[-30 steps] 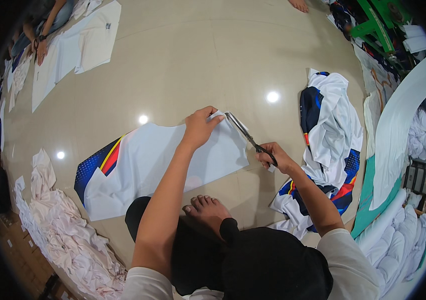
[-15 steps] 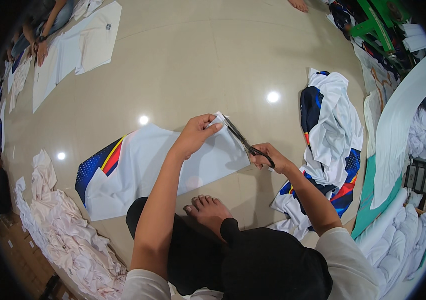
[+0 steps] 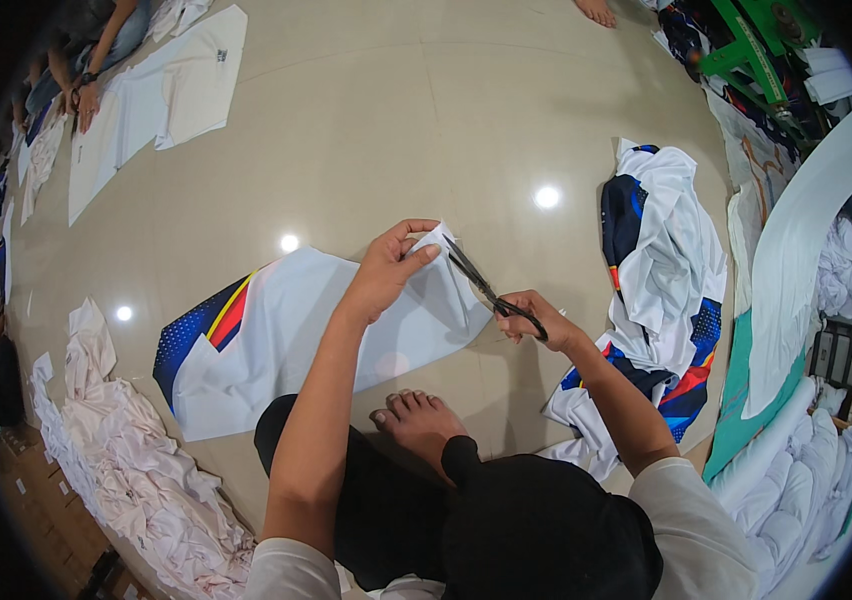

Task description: The person sits on the floor and uses scissors to cut a large piece of white fabric with a blue and red patterned section. They align the fabric, cut along the patterned edge, and then trim the remaining white portion into a specific shape.

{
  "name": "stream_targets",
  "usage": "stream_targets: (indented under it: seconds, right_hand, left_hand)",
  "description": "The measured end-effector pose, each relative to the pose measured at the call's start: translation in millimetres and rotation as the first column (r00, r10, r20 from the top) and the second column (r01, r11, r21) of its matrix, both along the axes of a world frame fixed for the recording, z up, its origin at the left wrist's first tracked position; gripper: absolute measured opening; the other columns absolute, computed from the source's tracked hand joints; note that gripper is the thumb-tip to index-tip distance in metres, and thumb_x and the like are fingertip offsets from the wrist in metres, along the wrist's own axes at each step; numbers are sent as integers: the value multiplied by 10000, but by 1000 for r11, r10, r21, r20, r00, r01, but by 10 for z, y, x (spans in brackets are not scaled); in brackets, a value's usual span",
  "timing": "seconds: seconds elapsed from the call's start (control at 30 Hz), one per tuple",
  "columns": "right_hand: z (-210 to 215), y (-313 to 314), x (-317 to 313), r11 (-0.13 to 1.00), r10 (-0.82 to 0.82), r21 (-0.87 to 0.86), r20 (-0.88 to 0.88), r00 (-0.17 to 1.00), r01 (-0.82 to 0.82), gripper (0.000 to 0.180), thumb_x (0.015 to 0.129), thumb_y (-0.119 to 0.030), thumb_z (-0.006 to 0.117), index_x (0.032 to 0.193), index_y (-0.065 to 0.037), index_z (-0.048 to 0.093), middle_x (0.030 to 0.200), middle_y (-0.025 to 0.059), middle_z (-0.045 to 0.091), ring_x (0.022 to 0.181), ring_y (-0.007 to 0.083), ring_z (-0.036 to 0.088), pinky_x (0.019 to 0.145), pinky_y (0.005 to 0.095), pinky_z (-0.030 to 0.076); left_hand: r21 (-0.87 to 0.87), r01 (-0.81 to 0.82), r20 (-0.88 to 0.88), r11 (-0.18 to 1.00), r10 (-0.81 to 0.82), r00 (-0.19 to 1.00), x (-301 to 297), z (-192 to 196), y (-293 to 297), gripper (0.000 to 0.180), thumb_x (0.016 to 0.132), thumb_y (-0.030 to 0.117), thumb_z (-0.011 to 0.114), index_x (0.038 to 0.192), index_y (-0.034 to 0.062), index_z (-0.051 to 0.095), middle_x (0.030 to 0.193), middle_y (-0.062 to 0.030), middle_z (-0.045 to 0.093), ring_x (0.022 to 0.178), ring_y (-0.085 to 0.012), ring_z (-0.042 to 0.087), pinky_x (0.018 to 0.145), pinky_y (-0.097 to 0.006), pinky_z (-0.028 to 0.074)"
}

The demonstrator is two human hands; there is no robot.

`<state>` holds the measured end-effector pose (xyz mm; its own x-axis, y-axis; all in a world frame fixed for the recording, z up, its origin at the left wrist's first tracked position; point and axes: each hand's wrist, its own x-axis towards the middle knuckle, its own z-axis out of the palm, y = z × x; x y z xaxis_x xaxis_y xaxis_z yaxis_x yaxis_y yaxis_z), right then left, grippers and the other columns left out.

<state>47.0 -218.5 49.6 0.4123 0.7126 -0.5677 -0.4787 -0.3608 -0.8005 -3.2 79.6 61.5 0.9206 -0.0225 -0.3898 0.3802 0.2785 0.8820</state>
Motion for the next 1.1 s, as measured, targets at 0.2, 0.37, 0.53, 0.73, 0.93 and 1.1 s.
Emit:
stream_targets:
  seconds: [0.2,0.37,0.53,0.73,0.93,1.1]
  right_hand:
    - [-12,101,1,1000,-20,-11,0,1000,20,230,886,-238,753,857,-52,620,705,-22,559,616,75,541,586,243,458]
    - [-10,107,47,1000,17,6,26,999,-17,252,914,-265,775,854,-70,626,706,-40,558,621,62,546,588,229,468]
    - [44,113,87,999,31,-13,28,999,-31,247,921,-274,777,849,-87,632,711,-52,554,640,53,545,589,221,465]
    - [42,116,118,998,49,-32,90,995,-46,240,913,-269,787,839,-93,642,714,-57,558,635,48,538,584,221,462]
    - [23,139,111,997,40,-64,138,990,-31,239,908,-249,800,832,-90,639,701,-55,557,619,46,517,559,217,427]
    - [30,182,60,999,10,-41,144,990,-4,247,922,-235,790,810,-87,626,687,-55,548,607,45,497,543,222,386]
  left_hand:
    - [119,41,-1,992,-42,999,-17,-20,-7,337,1038,145,693,1345,41,602,1041,-12,754,932,-59,633,865,-248,496]
    - [104,-12,38,995,8,999,-12,18,-29,336,1022,136,706,1330,50,604,1000,-16,759,872,-64,613,805,-251,483]
    - [124,-24,19,992,22,1000,-6,72,-13,342,1015,135,712,1332,63,605,966,-20,755,822,-67,606,775,-253,476]
    - [134,-17,18,991,15,1000,-14,110,11,367,1017,131,708,1359,70,591,1008,-22,763,875,-61,641,808,-248,492]
    - [114,-29,35,993,25,999,-14,159,-7,365,1018,124,705,1359,70,587,1003,-38,759,880,-65,647,804,-250,498]
    - [75,-43,16,996,42,999,-27,182,-18,378,1024,135,702,1373,62,578,1010,-40,762,891,-59,638,816,-241,491]
